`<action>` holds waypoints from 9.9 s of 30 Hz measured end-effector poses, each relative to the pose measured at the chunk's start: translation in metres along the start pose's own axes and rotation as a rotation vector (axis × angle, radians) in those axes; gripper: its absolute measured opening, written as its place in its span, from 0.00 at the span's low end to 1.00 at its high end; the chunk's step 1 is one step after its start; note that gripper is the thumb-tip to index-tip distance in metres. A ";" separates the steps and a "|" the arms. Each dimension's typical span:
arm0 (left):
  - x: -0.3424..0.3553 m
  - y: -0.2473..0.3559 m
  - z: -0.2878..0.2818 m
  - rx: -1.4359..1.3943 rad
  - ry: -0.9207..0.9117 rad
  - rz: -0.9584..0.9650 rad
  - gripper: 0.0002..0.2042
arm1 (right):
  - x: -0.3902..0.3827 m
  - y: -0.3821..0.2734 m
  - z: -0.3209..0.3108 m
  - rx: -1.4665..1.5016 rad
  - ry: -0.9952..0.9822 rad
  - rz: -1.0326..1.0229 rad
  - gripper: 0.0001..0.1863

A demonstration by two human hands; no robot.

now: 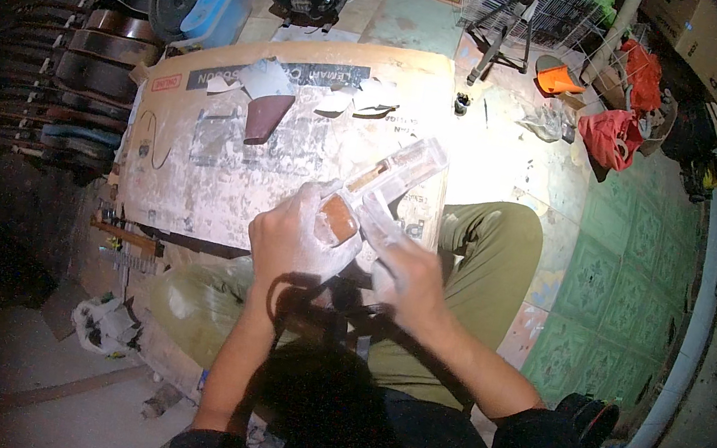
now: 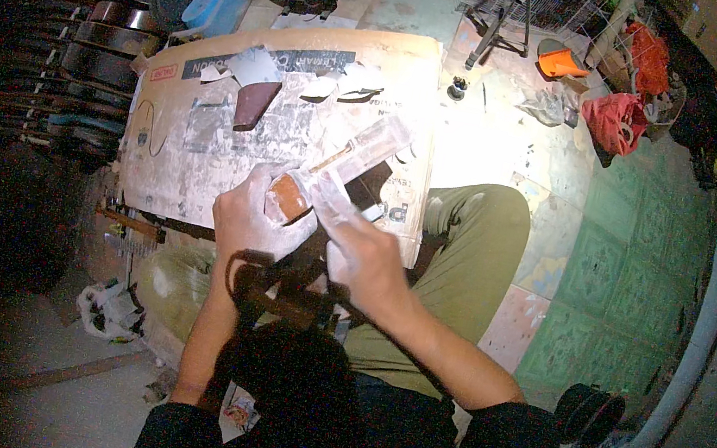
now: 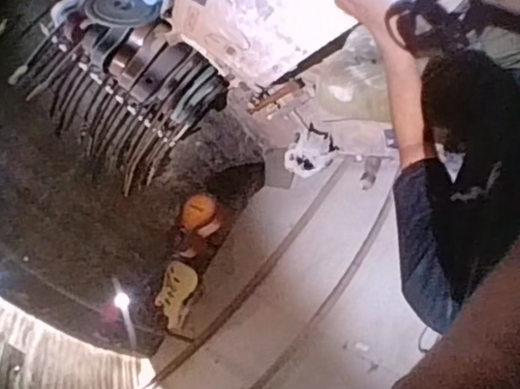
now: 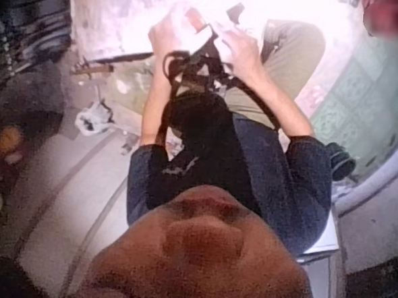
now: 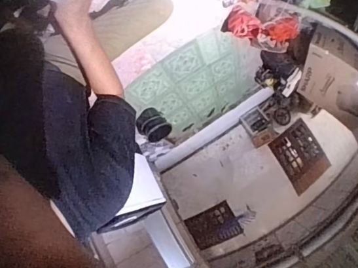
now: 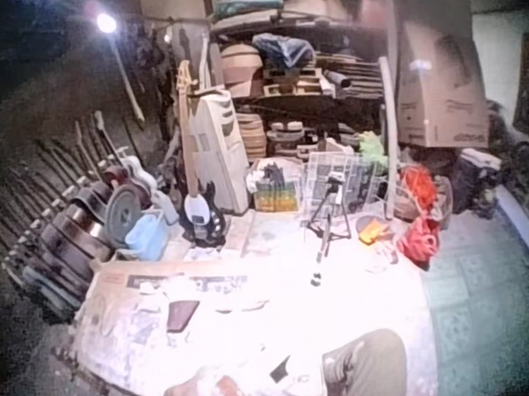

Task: The person sands the surfaces and edges of a wooden electric guitar body using a sanding block and sandpaper by hand.

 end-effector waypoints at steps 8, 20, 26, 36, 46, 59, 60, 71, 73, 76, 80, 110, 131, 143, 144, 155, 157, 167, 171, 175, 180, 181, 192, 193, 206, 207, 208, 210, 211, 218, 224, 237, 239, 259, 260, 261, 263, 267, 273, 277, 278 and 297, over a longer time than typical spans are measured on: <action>0.006 0.001 -0.007 0.042 -0.018 -0.035 0.25 | 0.018 -0.008 -0.004 0.190 -0.011 0.014 0.31; 0.008 -0.003 -0.004 0.060 -0.039 -0.016 0.25 | 0.012 -0.011 0.009 0.242 -0.087 0.087 0.35; 0.010 -0.004 -0.001 0.025 -0.072 -0.078 0.25 | 0.017 0.000 0.007 0.003 -0.072 0.087 0.31; 0.004 -0.003 -0.002 0.082 -0.064 0.002 0.24 | 0.022 -0.024 -0.005 0.023 -0.141 0.112 0.33; 0.001 0.001 0.002 0.055 -0.032 -0.065 0.25 | 0.034 -0.007 0.006 0.097 -0.091 0.114 0.27; -0.002 0.001 0.000 0.199 -0.106 -0.202 0.31 | 0.004 -0.017 0.007 0.858 -0.168 0.318 0.46; -0.002 0.001 0.001 0.201 -0.112 -0.202 0.31 | 0.011 -0.012 0.007 0.860 -0.165 0.324 0.46; 0.000 0.002 -0.002 0.117 -0.036 -0.171 0.30 | 0.021 -0.021 0.008 1.273 -0.203 0.331 0.49; 0.004 0.005 -0.002 0.181 -0.026 -0.162 0.30 | 0.000 -0.011 0.026 1.153 -0.103 0.347 0.52; -0.001 0.002 0.002 0.102 -0.070 -0.191 0.29 | 0.012 -0.013 0.010 1.188 -0.056 0.327 0.52; 0.006 -0.003 -0.003 0.069 -0.036 -0.170 0.29 | 0.014 -0.017 0.011 1.205 -0.175 0.349 0.51; 0.002 0.000 -0.001 0.079 -0.004 -0.111 0.27 | 0.014 -0.016 -0.010 0.228 -0.083 0.106 0.34; -0.001 0.000 0.001 0.159 -0.018 -0.147 0.28 | 0.016 0.011 0.004 -0.083 -0.168 0.302 0.28; -0.005 -0.001 0.000 0.083 0.016 -0.139 0.29 | 0.005 0.002 0.001 0.070 -0.060 0.210 0.28; -0.003 0.002 -0.001 0.081 0.021 -0.133 0.29 | 0.013 0.021 -0.006 0.019 -0.007 0.212 0.29; 0.000 -0.001 -0.005 0.159 0.018 -0.133 0.27 | 0.044 0.077 -0.093 -0.004 0.446 0.353 0.33; -0.003 -0.005 -0.001 0.165 0.000 -0.182 0.27 | 0.032 0.045 -0.100 0.349 0.463 0.381 0.35; -0.006 -0.014 -0.008 0.176 0.011 -0.143 0.34 | -0.003 0.006 -0.058 0.566 -0.373 0.606 0.31; 0.001 -0.012 -0.003 0.049 -0.015 -0.179 0.35 | -0.031 0.031 0.001 0.808 -0.354 0.588 0.32; 0.003 -0.007 -0.006 0.069 0.008 -0.118 0.31 | 0.000 0.032 -0.009 0.462 -0.277 0.083 0.28; 0.012 -0.004 -0.005 0.155 -0.034 -0.186 0.30 | 0.015 0.035 -0.038 0.150 -0.238 0.437 0.37; 0.017 -0.005 -0.003 0.094 -0.024 -0.135 0.31 | 0.008 0.042 -0.034 0.306 -0.037 0.511 0.33; 0.083 -0.050 -0.023 0.076 0.123 0.172 0.29 | -0.083 0.135 0.087 0.389 0.046 0.487 0.12; 0.093 -0.049 -0.020 0.127 0.147 0.184 0.29 | -0.087 0.142 0.095 0.420 0.026 0.502 0.12; 0.120 -0.070 -0.025 0.197 0.183 0.018 0.35 | -0.075 0.125 0.085 0.350 -0.235 0.479 0.24; 0.120 -0.069 -0.026 0.196 0.148 -0.014 0.35 | -0.071 0.120 0.081 0.400 -0.158 0.471 0.24; 0.120 -0.071 -0.027 0.193 0.150 -0.010 0.35 | -0.065 0.114 0.077 0.450 -0.081 0.463 0.24; 0.123 -0.077 -0.018 0.139 0.106 0.092 0.36 | -0.032 0.100 0.057 0.240 0.082 0.213 0.26; 0.121 -0.082 -0.019 0.138 0.105 0.087 0.36 | -0.006 0.081 0.044 0.215 0.168 0.119 0.27; 0.119 -0.066 -0.021 0.067 0.118 0.137 0.37 | 0.134 0.068 0.046 -0.186 0.127 -0.083 0.30; 0.116 -0.073 -0.028 0.052 0.080 0.049 0.38 | 0.134 0.033 0.076 0.129 0.073 -0.097 0.28; 0.105 -0.078 -0.021 0.108 0.136 -0.045 0.36 | 0.130 -0.017 0.101 0.433 0.236 0.038 0.27; 0.101 -0.072 -0.026 0.123 0.146 -0.006 0.34 | 0.130 -0.013 0.098 0.497 0.205 0.052 0.31; 0.093 -0.090 -0.032 0.085 0.047 0.024 0.35 | 0.117 -0.048 0.114 0.098 0.121 0.149 0.40; 0.094 -0.082 -0.032 0.087 0.045 0.031 0.35 | 0.113 -0.019 0.124 0.039 -0.143 0.311 0.39; 0.093 -0.071 -0.032 0.098 0.037 0.072 0.35 | 0.108 -0.014 0.109 0.104 0.213 0.262 0.27; 0.091 -0.064 -0.031 0.125 0.051 0.121 0.35 | 0.104 -0.026 0.109 0.109 0.219 0.252 0.32; 0.093 -0.077 -0.030 0.084 -0.005 -0.046 0.46 | 0.110 -0.025 0.105 0.058 0.224 0.093 0.38; 0.092 -0.065 -0.028 0.090 0.004 0.023 0.42 | 0.109 -0.008 0.097 -0.070 0.410 0.097 0.27; 0.070 -0.045 -0.029 0.062 0.018 0.056 0.37 | 0.104 0.016 0.060 -0.005 0.016 0.344 0.27; 0.064 -0.036 -0.027 0.076 0.005 0.075 0.37 | 0.100 0.015 0.035 0.068 0.310 0.089 0.28; 0.053 -0.048 -0.022 0.064 -0.024 0.112 0.38 | 0.060 0.116 -0.051 0.257 0.451 0.368 0.27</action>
Point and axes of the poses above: each hand's wrist, its own x-axis towards the middle knuckle, its own z-axis out of the palm, y = z × x, the point moved 4 cm from there along x, towards the middle knuckle, and after that the axes turned 3 degrees about -z, right-handed, at the moved point
